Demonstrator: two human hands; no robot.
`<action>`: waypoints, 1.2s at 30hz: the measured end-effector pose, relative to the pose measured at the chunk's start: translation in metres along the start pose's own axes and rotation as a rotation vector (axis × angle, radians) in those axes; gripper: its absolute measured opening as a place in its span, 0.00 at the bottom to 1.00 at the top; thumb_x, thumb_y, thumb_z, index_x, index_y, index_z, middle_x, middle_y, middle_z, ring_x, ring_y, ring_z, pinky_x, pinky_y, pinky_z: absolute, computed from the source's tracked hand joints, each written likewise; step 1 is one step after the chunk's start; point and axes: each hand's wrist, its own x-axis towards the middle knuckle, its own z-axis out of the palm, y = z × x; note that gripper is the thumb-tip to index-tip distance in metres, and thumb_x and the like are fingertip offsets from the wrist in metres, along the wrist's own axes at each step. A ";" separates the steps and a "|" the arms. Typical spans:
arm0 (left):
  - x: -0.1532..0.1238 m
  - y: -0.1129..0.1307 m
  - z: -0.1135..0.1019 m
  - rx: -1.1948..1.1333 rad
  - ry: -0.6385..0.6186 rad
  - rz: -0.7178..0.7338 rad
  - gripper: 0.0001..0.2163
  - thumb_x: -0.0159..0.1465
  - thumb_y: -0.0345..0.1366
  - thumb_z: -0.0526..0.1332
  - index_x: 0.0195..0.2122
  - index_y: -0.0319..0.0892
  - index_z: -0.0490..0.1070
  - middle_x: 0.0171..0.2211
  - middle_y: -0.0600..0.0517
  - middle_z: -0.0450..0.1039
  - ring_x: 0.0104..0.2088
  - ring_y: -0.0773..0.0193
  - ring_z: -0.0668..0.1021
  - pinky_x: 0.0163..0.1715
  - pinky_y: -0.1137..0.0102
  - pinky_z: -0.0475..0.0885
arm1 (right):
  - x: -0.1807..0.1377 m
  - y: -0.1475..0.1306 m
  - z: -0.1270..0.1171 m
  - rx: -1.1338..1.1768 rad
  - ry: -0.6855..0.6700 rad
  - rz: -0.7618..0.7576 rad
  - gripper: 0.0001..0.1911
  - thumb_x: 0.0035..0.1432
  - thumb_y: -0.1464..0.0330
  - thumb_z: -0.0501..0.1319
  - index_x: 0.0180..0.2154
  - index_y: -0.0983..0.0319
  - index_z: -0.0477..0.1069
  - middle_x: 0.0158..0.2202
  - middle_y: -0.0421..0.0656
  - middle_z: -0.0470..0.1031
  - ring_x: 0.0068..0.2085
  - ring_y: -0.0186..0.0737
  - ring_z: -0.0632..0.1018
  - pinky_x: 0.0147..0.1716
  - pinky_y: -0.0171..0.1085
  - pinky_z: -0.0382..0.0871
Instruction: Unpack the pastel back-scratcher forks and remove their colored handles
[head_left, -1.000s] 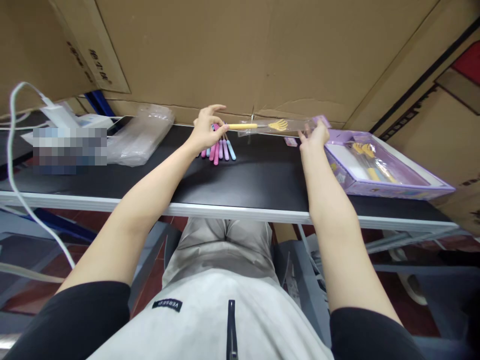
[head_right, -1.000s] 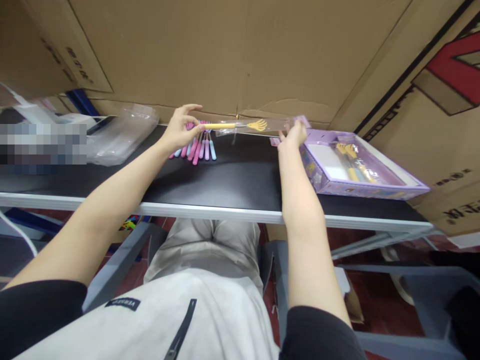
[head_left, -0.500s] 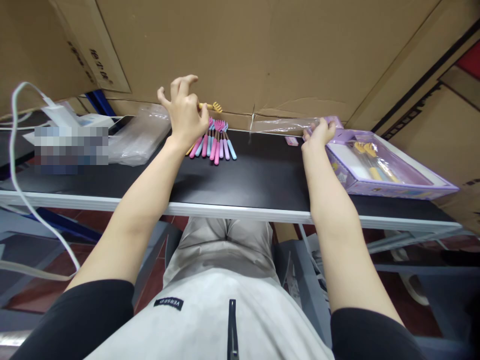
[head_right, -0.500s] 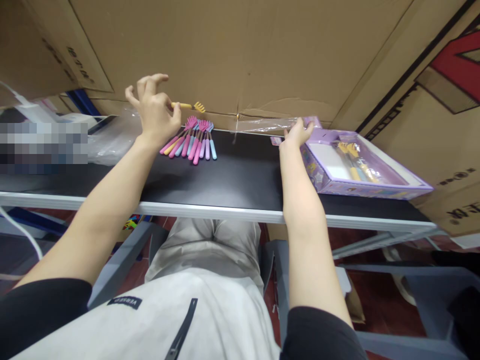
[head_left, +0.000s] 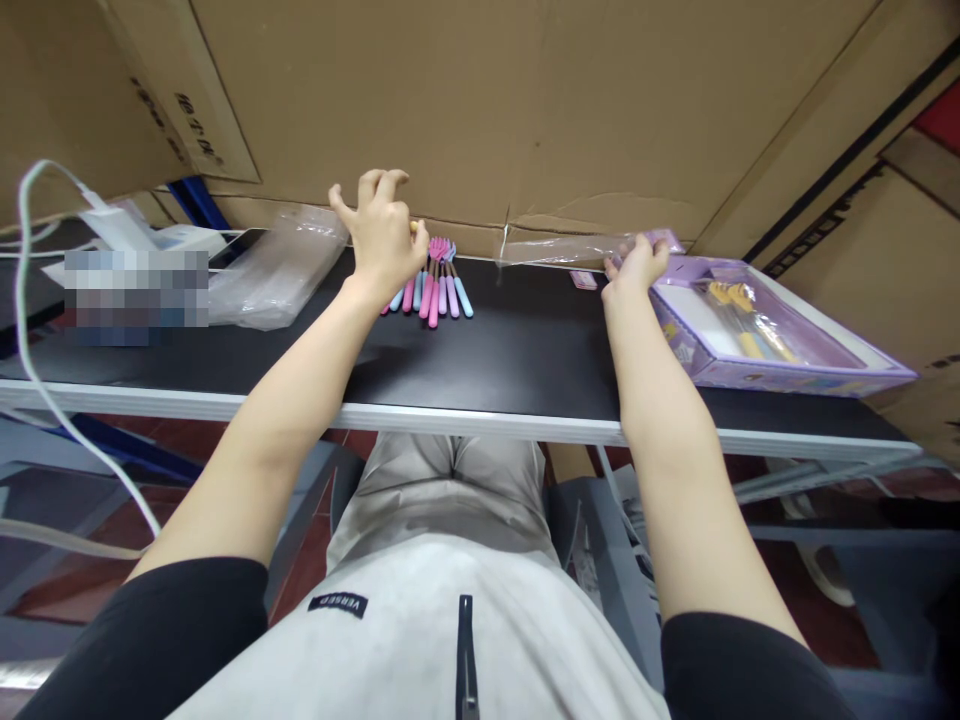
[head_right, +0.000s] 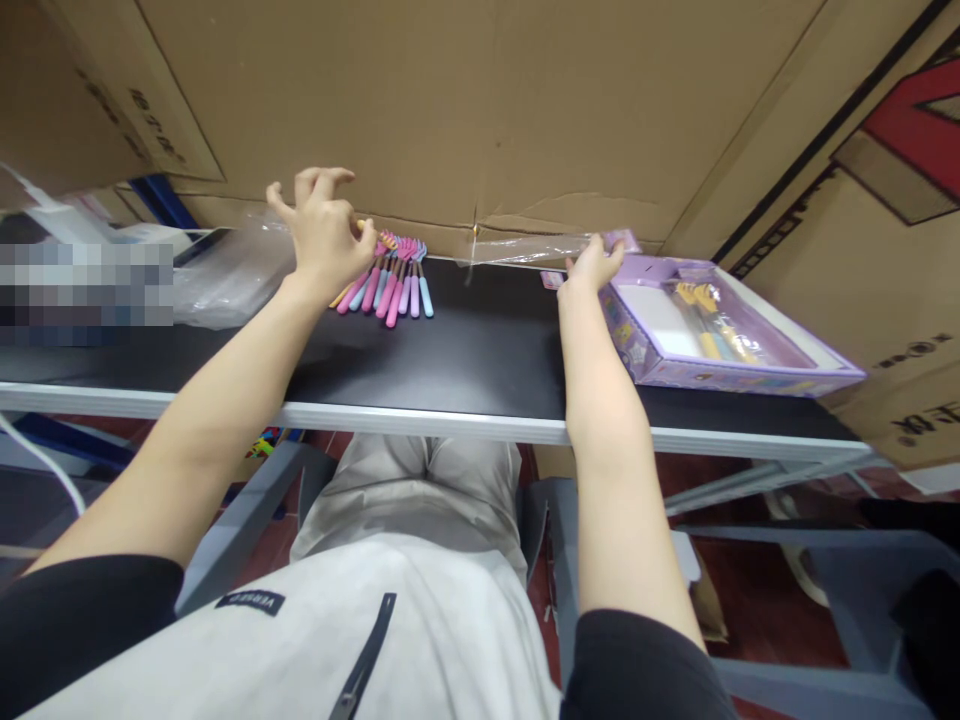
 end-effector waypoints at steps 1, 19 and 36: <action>0.000 0.000 0.002 -0.013 -0.001 0.003 0.20 0.70 0.46 0.53 0.52 0.44 0.80 0.76 0.51 0.63 0.77 0.45 0.53 0.77 0.40 0.34 | 0.003 0.002 0.000 0.002 -0.001 0.001 0.34 0.73 0.73 0.51 0.77 0.60 0.53 0.68 0.51 0.71 0.62 0.34 0.80 0.48 0.33 0.80; 0.006 -0.012 0.039 0.219 -0.470 0.044 0.23 0.66 0.39 0.57 0.59 0.37 0.79 0.60 0.31 0.78 0.70 0.26 0.67 0.71 0.23 0.42 | 0.023 0.017 0.002 -0.234 -0.128 -0.080 0.33 0.72 0.71 0.51 0.75 0.50 0.61 0.72 0.49 0.66 0.65 0.42 0.79 0.53 0.45 0.83; 0.008 -0.016 0.040 0.254 -0.497 -0.005 0.18 0.70 0.43 0.58 0.47 0.37 0.83 0.55 0.31 0.80 0.66 0.30 0.73 0.72 0.34 0.54 | -0.001 0.028 0.024 -0.283 -0.376 -0.142 0.25 0.69 0.67 0.58 0.65 0.53 0.73 0.61 0.50 0.74 0.56 0.47 0.83 0.50 0.54 0.81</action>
